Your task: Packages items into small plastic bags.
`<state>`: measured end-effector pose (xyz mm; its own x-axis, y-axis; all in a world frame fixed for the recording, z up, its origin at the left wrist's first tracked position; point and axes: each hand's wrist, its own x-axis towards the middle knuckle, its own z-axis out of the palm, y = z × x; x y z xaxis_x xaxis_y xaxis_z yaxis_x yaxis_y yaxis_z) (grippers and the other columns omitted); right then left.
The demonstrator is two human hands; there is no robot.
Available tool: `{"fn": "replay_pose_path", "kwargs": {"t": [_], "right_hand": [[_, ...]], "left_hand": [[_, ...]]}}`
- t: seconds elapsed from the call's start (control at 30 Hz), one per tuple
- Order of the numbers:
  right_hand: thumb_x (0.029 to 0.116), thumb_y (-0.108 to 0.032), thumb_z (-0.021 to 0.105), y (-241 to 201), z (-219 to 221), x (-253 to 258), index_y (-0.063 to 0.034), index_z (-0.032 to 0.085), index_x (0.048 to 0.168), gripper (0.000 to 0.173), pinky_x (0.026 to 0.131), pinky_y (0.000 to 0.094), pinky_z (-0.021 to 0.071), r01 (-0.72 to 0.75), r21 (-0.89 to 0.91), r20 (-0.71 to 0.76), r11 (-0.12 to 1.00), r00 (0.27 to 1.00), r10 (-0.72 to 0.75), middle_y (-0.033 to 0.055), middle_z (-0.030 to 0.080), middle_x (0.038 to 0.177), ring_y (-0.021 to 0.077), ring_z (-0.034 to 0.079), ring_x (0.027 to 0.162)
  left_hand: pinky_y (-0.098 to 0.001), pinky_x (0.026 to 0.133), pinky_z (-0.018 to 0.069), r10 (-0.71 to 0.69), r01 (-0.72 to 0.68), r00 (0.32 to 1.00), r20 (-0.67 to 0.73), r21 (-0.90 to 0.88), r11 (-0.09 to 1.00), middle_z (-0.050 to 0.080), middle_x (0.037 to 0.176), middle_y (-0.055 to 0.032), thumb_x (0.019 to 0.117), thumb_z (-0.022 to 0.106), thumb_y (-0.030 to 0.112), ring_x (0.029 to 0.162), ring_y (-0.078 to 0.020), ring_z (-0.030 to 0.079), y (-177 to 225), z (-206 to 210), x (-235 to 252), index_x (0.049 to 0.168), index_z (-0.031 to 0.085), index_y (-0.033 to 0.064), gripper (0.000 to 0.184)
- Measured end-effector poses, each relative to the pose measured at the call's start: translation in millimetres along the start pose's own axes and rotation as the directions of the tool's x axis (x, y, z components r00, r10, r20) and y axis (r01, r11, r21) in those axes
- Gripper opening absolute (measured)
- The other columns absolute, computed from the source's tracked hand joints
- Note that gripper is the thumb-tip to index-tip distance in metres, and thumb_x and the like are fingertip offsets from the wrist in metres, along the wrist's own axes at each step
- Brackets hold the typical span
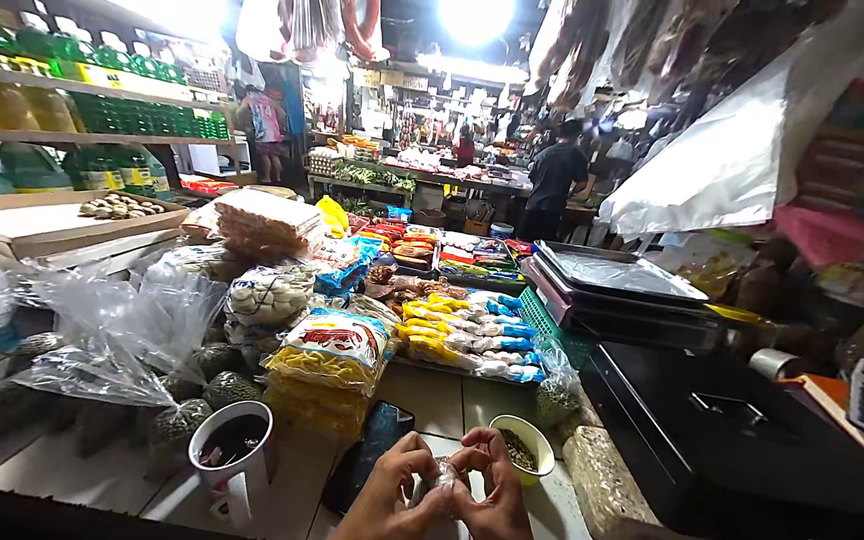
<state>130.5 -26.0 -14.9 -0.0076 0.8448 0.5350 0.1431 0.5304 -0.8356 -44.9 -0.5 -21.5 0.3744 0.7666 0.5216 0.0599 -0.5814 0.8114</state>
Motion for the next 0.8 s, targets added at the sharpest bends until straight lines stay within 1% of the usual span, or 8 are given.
{"fn": "replay_pose_path", "kwargs": {"t": [0.1,0.2,0.27,0.37,0.47,0.63,0.7,0.8], "right_hand": [[0.0705,0.008,0.069,3.8,-0.2,4.4,-0.0069,0.049,0.107,0.044,0.075,0.0250,0.0576,-0.015,0.107,0.001,0.994,1.000,0.015,-0.0026,0.071,0.083,0.0067,0.070,0.079],[0.0769,0.001,0.069,10.3,-3.8,3.0,-0.0209,0.060,0.103,0.035,0.077,0.0230,0.0574,-0.029,0.377,-0.020,0.926,0.999,0.039,-0.0083,0.070,0.087,0.0039,0.068,0.083],[0.0805,-0.003,0.067,8.4,-18.7,2.1,-0.0257,0.067,0.102,0.032,0.078,0.0229,0.0565,-0.048,0.435,-0.033,0.899,0.997,0.069,-0.0113,0.070,0.088,0.0024,0.067,0.083],[0.0773,0.011,0.055,3.7,-21.3,7.2,-0.0157,0.055,0.106,0.039,0.071,0.0207,0.0575,-0.040,0.255,-0.007,0.966,0.999,0.043,-0.0106,0.069,0.085,0.0009,0.067,0.077],[0.0733,0.013,0.058,-5.4,-9.6,6.4,-0.0064,0.054,0.107,0.039,0.070,0.0201,0.0576,-0.038,0.049,-0.040,0.998,0.998,0.040,-0.0095,0.070,0.082,0.0002,0.068,0.074],[0.0735,0.012,0.061,8.7,3.6,4.1,-0.0064,0.061,0.099,0.031,0.077,0.0171,0.0565,0.087,-0.027,-0.165,0.996,0.982,-0.090,-0.0103,0.070,0.087,-0.0028,0.066,0.081],[0.0742,0.012,0.060,13.0,6.9,-1.1,-0.0066,0.063,0.098,0.031,0.080,0.0178,0.0572,0.083,-0.009,-0.172,0.996,0.981,-0.084,-0.0104,0.071,0.089,-0.0024,0.067,0.084],[0.0755,0.014,0.059,12.7,4.8,-6.8,-0.0066,0.065,0.100,0.033,0.082,0.0198,0.0579,0.044,0.037,-0.135,0.998,0.990,-0.038,-0.0093,0.072,0.093,-0.0005,0.068,0.088]], "left_hand": [[-0.0166,0.067,0.0440,-0.099,0.102,0.992,0.079,-0.043,0.994,0.063,0.092,-0.0020,0.0933,0.063,0.024,0.080,-0.0007,0.055,-3.5,-11.7,5.0,0.090,0.072,0.0025,0.024],[-0.0287,0.073,0.0514,-0.143,0.153,0.986,-0.087,0.118,0.981,0.064,0.087,-0.0076,0.0961,0.052,0.016,0.082,-0.0114,0.060,-10.1,-18.5,9.8,0.084,0.072,0.0001,0.028],[-0.0271,0.077,0.0502,-0.163,0.176,0.977,-0.138,0.082,0.981,0.063,0.087,-0.0056,0.0978,0.048,0.015,0.085,-0.0089,0.059,-13.9,-34.5,5.0,0.082,0.069,0.0002,0.030],[-0.0236,0.071,0.0526,0.041,-0.029,0.989,-0.143,0.082,0.996,0.064,0.089,-0.0075,0.0972,0.057,0.014,0.080,-0.0086,0.061,10.5,-27.3,-1.5,0.086,0.069,-0.0003,0.022],[-0.0230,0.060,0.0564,0.184,-0.173,0.978,-0.094,0.117,0.978,0.068,0.094,-0.0153,0.0878,0.073,0.004,0.072,-0.0127,0.065,23.0,4.7,-2.2,0.098,0.073,-0.0017,0.012],[-0.0198,0.068,0.0597,0.276,-0.204,0.923,-0.267,0.269,0.941,0.071,0.086,-0.0135,0.0875,0.070,0.002,0.072,-0.0118,0.070,13.5,30.3,2.1,0.098,0.075,-0.0020,0.012],[-0.0199,0.069,0.0588,0.287,-0.200,0.922,-0.260,0.315,0.928,0.071,0.086,-0.0133,0.0876,0.070,0.004,0.072,-0.0126,0.070,13.6,31.0,2.9,0.099,0.076,-0.0007,0.014],[-0.0216,0.069,0.0598,0.238,-0.197,0.951,-0.196,0.209,0.958,0.072,0.091,-0.0146,0.0880,0.066,0.000,0.075,-0.0131,0.071,14.6,22.7,2.8,0.097,0.075,-0.0025,0.013]]}}
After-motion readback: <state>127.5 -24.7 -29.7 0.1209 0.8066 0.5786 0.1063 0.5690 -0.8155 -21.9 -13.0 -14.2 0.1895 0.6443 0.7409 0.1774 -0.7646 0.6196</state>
